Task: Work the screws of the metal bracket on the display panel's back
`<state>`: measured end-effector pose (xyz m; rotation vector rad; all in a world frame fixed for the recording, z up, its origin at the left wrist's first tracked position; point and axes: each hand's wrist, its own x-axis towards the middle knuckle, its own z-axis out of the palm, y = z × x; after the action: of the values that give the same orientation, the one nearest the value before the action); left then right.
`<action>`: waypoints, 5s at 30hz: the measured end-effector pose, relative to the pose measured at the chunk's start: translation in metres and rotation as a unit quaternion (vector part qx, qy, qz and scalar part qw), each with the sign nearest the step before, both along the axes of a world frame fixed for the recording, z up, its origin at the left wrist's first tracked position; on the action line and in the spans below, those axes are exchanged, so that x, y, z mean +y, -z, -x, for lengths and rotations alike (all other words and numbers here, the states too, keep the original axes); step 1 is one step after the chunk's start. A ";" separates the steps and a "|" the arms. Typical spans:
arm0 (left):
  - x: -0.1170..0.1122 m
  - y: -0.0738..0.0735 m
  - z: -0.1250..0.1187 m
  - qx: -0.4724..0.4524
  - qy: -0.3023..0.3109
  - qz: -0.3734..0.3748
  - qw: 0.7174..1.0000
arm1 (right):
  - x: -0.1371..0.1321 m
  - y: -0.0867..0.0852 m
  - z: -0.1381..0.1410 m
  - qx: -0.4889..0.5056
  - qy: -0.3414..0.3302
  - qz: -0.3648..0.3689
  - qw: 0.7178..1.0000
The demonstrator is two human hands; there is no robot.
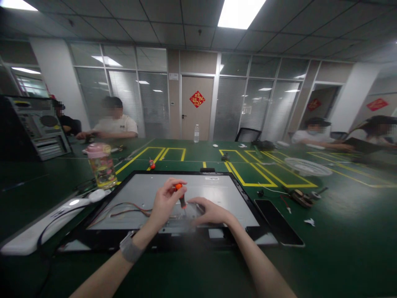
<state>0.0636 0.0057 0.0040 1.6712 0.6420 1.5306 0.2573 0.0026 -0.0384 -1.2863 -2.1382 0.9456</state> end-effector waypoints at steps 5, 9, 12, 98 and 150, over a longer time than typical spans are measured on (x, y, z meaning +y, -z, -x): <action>-0.003 -0.001 -0.001 -0.012 0.065 0.035 0.997 | 0.000 0.001 0.000 0.002 0.004 -0.004 1.000; -0.004 0.001 -0.003 -0.002 0.022 0.005 1.000 | 0.000 0.000 0.001 0.003 -0.007 -0.014 1.000; -0.005 0.000 -0.002 -0.009 -0.005 0.002 1.000 | -0.001 -0.001 0.001 -0.003 0.002 -0.002 1.000; -0.006 0.002 -0.002 0.014 -0.003 -0.007 1.000 | -0.002 -0.001 0.000 -0.008 0.009 0.011 1.000; -0.001 0.005 -0.001 0.020 0.014 -0.015 1.000 | 0.001 0.002 0.000 0.009 -0.005 0.004 1.000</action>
<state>0.0649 0.0048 -0.0008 1.7302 0.6166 1.4983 0.2573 0.0038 -0.0405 -1.2678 -2.1301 0.9683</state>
